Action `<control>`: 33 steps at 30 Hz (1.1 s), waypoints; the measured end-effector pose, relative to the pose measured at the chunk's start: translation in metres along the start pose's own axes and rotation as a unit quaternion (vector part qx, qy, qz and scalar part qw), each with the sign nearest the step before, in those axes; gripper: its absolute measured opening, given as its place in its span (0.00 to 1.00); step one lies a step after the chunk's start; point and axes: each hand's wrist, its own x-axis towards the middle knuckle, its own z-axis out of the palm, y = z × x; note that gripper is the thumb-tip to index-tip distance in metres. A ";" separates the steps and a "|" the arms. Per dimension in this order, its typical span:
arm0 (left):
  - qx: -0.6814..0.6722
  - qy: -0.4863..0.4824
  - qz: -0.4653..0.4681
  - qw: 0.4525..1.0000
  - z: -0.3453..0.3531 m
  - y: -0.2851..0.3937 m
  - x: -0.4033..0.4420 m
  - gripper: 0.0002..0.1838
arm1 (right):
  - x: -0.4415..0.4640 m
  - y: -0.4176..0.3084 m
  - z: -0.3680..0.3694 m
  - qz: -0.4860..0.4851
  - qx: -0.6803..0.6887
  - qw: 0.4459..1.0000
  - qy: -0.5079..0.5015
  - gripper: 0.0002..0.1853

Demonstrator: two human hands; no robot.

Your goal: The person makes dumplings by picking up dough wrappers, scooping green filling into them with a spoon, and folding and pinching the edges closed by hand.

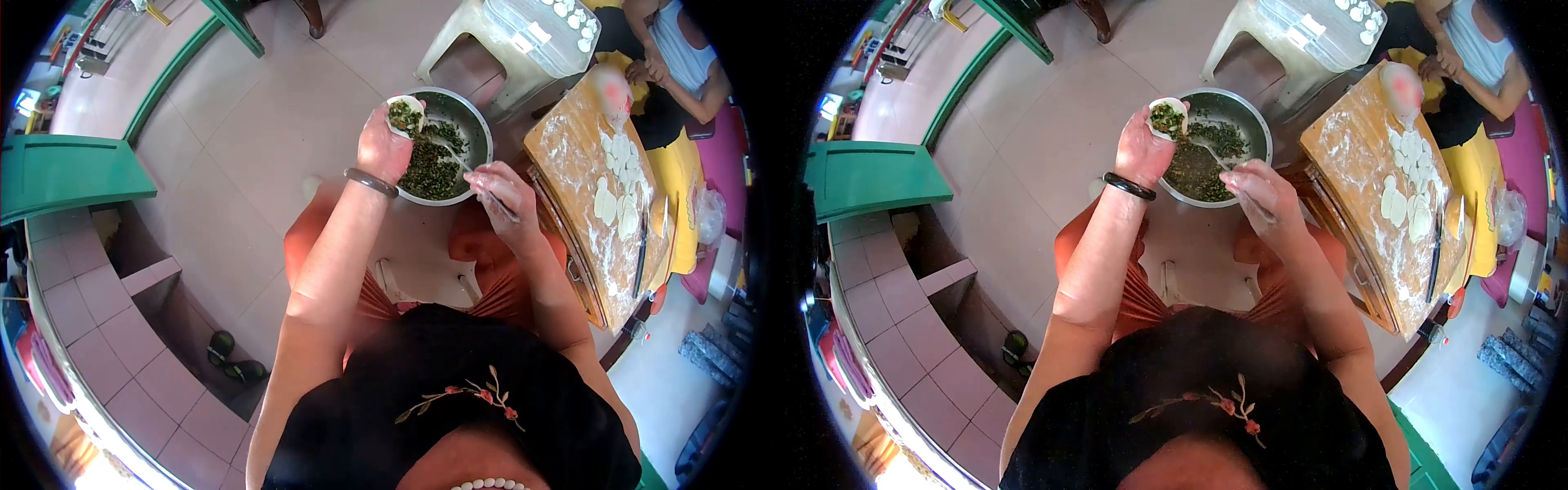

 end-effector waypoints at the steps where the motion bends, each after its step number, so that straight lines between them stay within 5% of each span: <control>1: 0.004 -0.009 0.016 1.000 0.001 0.001 0.000 0.17 | -0.002 0.002 -0.003 -0.027 -0.018 0.999 -0.012 0.14; 6: 0.003 0.003 0.022 1.000 0.000 0.002 0.001 0.18 | -0.004 -0.001 -0.017 -0.045 -0.087 0.995 -0.024 0.16; 13: -0.005 -0.005 -0.016 1.000 0.005 0.002 -0.003 0.22 | 0.006 0.003 -0.007 0.023 0.050 0.988 0.141 0.09; 16: 0.020 -0.057 -0.020 0.998 0.002 0.002 -0.003 0.22 | 0.011 -0.002 -0.010 0.029 0.005 0.992 0.122 0.08; 19: 0.007 -0.049 -0.011 0.999 0.006 0.001 -0.003 0.22 | 0.006 0.004 0.000 0.091 0.103 0.980 0.146 0.06; 23: 0.021 -0.071 -0.037 0.997 0.017 0.004 -0.008 0.20 | -0.004 0.037 0.010 0.298 0.267 0.889 0.223 0.10; 26: 0.013 -0.060 -0.045 0.997 0.023 0.004 -0.013 0.17 | -0.011 0.051 0.010 0.320 0.459 0.796 0.230 0.12; 33: 0.049 -0.082 -0.034 0.995 0.014 0.004 -0.007 0.21 | -0.019 0.056 -0.001 0.322 0.508 0.759 0.248 0.14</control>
